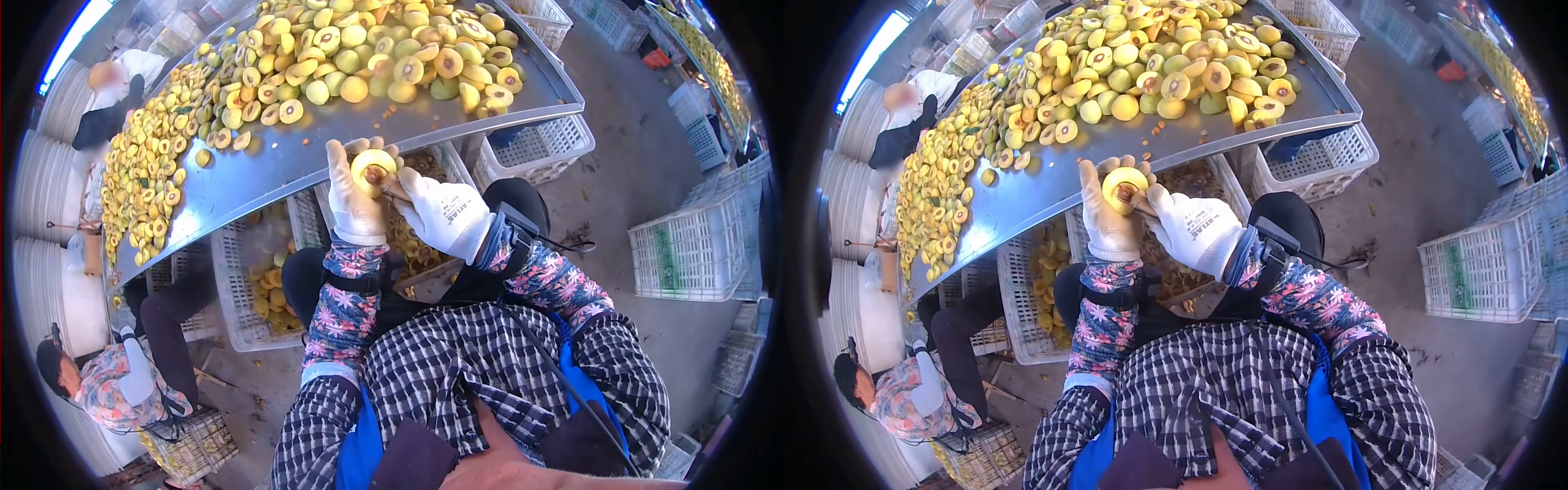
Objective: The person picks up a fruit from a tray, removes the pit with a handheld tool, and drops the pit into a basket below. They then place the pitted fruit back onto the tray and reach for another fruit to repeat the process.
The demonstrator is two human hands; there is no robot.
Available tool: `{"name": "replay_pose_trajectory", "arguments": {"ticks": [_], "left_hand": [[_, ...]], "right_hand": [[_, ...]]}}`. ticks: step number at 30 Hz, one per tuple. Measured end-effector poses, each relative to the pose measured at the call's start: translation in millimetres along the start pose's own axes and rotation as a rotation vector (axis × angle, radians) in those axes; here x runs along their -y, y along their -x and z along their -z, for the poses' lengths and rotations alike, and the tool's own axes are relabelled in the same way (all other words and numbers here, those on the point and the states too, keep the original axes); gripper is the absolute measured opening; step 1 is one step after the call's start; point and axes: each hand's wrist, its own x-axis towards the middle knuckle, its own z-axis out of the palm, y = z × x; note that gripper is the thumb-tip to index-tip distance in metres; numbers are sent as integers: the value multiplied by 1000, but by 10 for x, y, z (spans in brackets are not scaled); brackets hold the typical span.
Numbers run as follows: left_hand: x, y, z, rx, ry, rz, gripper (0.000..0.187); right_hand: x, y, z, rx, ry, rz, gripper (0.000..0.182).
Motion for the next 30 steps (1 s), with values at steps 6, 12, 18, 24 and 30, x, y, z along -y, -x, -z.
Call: {"name": "replay_pose_trajectory", "arguments": {"ticks": [6, 12, 18, 24, 30], "left_hand": [[-1, -10, 56, -24, -429, 56, 51], [95, -45, 110, 215, -132, -83, 50], [264, 17, 150, 97, -234, -86, 43], [113, -66, 233, 280, -187, 340, 43], [264, -11, 80, 86, -62, 210, 36]], "right_hand": [[-174, 91, -84, 127, 26, -16, 35], [-256, 78, -2, 186, -457, -144, 33], [-218, 115, 38, 191, -425, -116, 36], [-326, 206, 27, 456, -917, -358, 41], [-147, 263, 86, 539, -1722, -716, 40]]}}
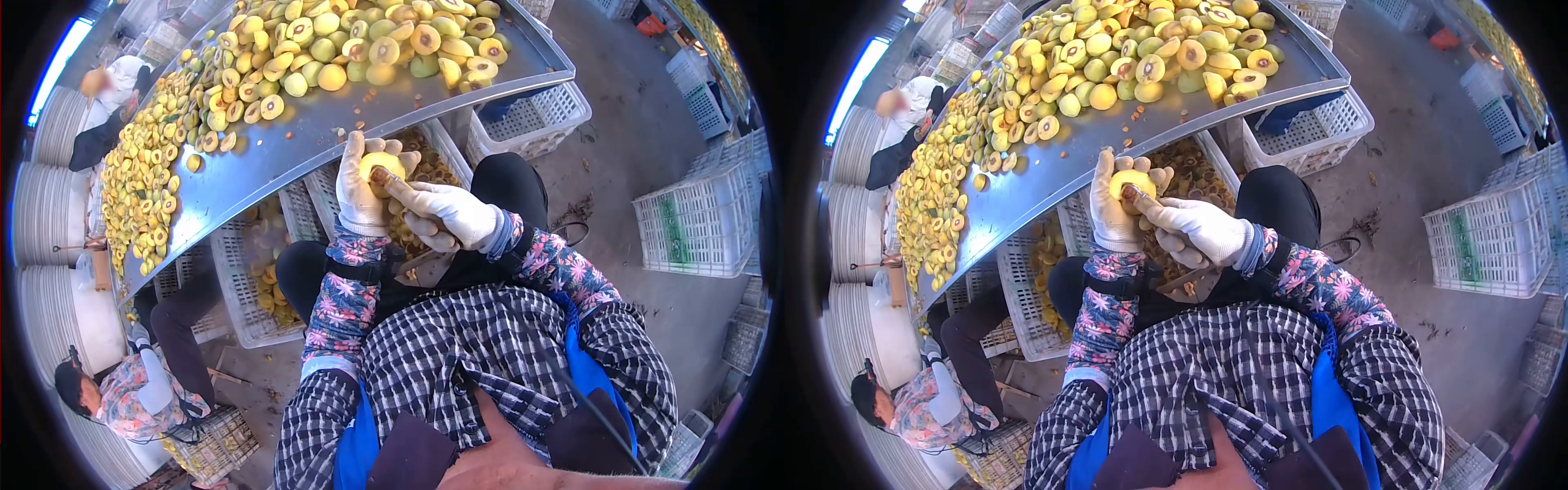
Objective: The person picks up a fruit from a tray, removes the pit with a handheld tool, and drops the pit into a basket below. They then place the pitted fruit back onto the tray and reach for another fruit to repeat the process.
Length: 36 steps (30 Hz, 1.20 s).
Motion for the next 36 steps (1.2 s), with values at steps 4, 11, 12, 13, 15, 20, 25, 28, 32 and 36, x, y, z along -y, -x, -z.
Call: {"name": "replay_pose_trajectory", "arguments": {"ticks": [4, 11, 12, 13, 15, 20, 25, 28, 32, 36], "left_hand": [[-77, 46, -81, -92, -223, 53, 34], [54, -39, -108, -161, -69, -161, 34], [44, -45, -123, -195, -70, -200, 34], [35, -51, -140, -230, -68, -239, 33], [-57, -102, -38, -280, -133, -204, 34], [-136, -101, 106, -192, -126, -219, 41], [-121, 15, 16, -176, -158, -119, 41], [-94, -3, 17, -141, -70, -140, 40], [-120, -22, 96, -36, -9, -27, 36], [-110, 15, 146, -4, -144, 34, 35]], "right_hand": [[-5, -12, -44, -67, 54, 57, 39], [-51, -68, 35, 93, -250, -18, 38], [-52, -35, 0, 95, -252, -16, 38], [-45, 24, -47, 96, -142, 12, 38], [-33, 84, -22, 98, -28, 36, 38], [-17, -23, 202, -349, 758, 305, 36], [42, -102, -30, -285, 793, 234, 39], [49, -137, -113, -184, 684, 169, 39], [61, -72, -144, -154, 800, 154, 43], [-59, -135, 52, -137, 957, 383, 40]]}}
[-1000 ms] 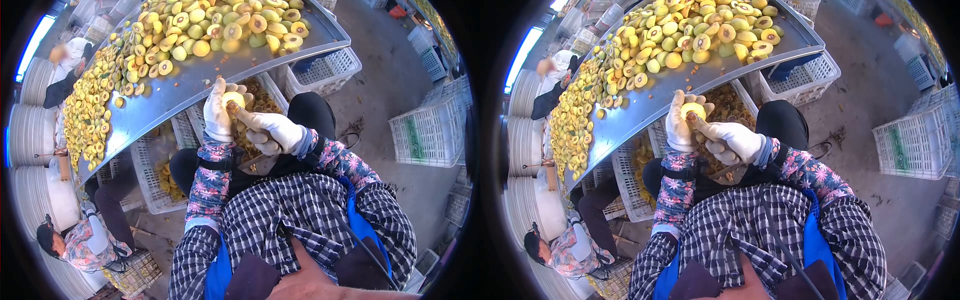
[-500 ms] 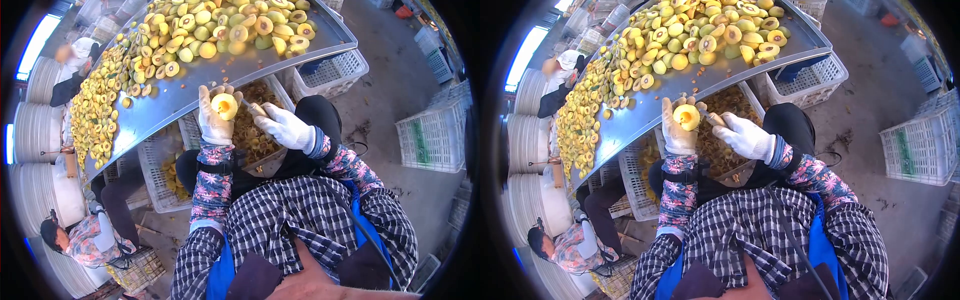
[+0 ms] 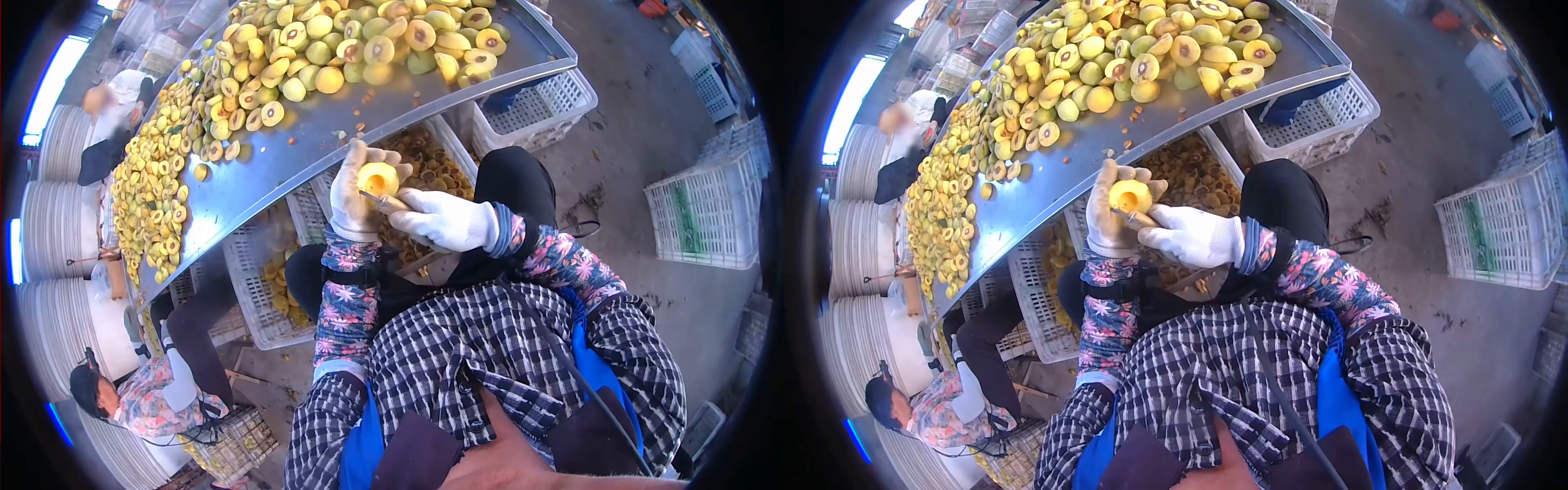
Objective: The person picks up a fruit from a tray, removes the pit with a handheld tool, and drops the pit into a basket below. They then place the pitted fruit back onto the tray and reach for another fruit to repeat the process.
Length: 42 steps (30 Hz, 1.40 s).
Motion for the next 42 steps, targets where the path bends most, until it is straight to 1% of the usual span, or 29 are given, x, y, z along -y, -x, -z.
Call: {"name": "replay_pose_trajectory", "arguments": {"ticks": [1, 2, 3, 5, 6, 7, 8, 9, 10, 11, 12, 13, 14, 15, 16, 17, 18, 19, 21, 23, 27, 29, 31, 33, 35, 37, 40, 41, 42], "left_hand": [[-6, 21, -3, 21, -86, 23, 35], [-6, 40, -30, 3, -172, -27, 35], [-2, 36, -29, 3, -170, -26, 35], [-6, 13, -26, 29, -174, -48, 33], [-13, -26, -9, 29, -174, -52, 33], [-17, -74, 23, -20, -48, -62, 32], [-29, -90, 36, -68, 79, -73, 31], [-44, -79, 52, -69, 78, -81, 31], [-74, -57, 71, -112, 51, -129, 30], [-116, -23, 89, -155, 22, -177, 30], [-197, 34, 126, -174, -52, -202, 31], [-308, 70, 268, -112, -146, -274, 34], [-500, 229, 388, -74, -599, -464, 22], [-805, 357, 543, -115, -1468, -780, 20], [-1096, 542, 534, -140, -1946, -805, 22], [-1309, 557, 914, -174, -2216, -902, 23], [-1467, 502, 1022, -599, -1823, -338, 35], [-1537, 567, 754, -752, -1674, -102, 45], [-1664, 375, 965, -603, -2009, -422, 49], [-1542, -30, 841, -299, -1796, -635, 51], [-1084, -843, -111, -102, -1871, -409, 52], [-874, -1339, -235, 38, -1929, -553, 49], [-656, -2062, -54, 96, -1792, -643, 51], [-519, -2084, -368, -69, -1896, -478, 53], [-319, -2110, -433, -177, -1974, -548, 54], [-301, -2134, -410, -95, -1962, -623, 50], [-323, -2041, -468, -76, -1839, -476, 48], [-357, -2010, -469, -87, -1832, -489, 48], [-386, -1968, -454, -51, -1777, -408, 52]], "right_hand": [[17, 38, 52, 130, -281, -155, 39], [48, 66, 86, 261, -562, -308, 37], [38, 82, 88, 260, -561, -310, 37], [21, 107, 85, 251, -763, -337, 35], [30, 123, 118, 272, -759, -358, 36], [20, 146, 149, 276, -758, -355, 36], [4, 174, 181, 353, -574, -351, 37], [1, 196, 215, 427, -385, -343, 38], [29, 216, 240, 310, -113, -227, 38], [-12, 222, 233, 317, -113, -223, 38], [-65, 226, 218, 179, 131, -172, 37], [-84, 237, 227, 33, 376, -120, 36], [-9, 274, 266, 40, 437, -117, 32], [25, 303, 283, 48, 452, -116, 32], [31, 341, 271, 44, 482, -113, 33], [24, 360, 279, 38, 509, -109, 34], [52, 377, 296, 63, 517, -121, 35], [26, 363, 278, 88, 509, -156, 36], [62, 353, 257, 107, 487, -160, 36], [78, 337, 229, 113, 473, -163, 38], [94, 364, 194, 100, 486, -143, 38], [26, 380, 161, 84, 466, -122, 39], [-38, 415, 146, 61, 440, -59, 39], [-135, 436, 153, 57, 448, -58, 38], [-150, 473, 176, 13, 386, -23, 32], [-139, 477, 189, -9, 411, -7, 31], [-189, 416, 186, 10, 383, -28, 31], [-145, 402, 191, 15, 396, -21, 31], [-94, 401, 188, 21, 383, -15, 32]]}}
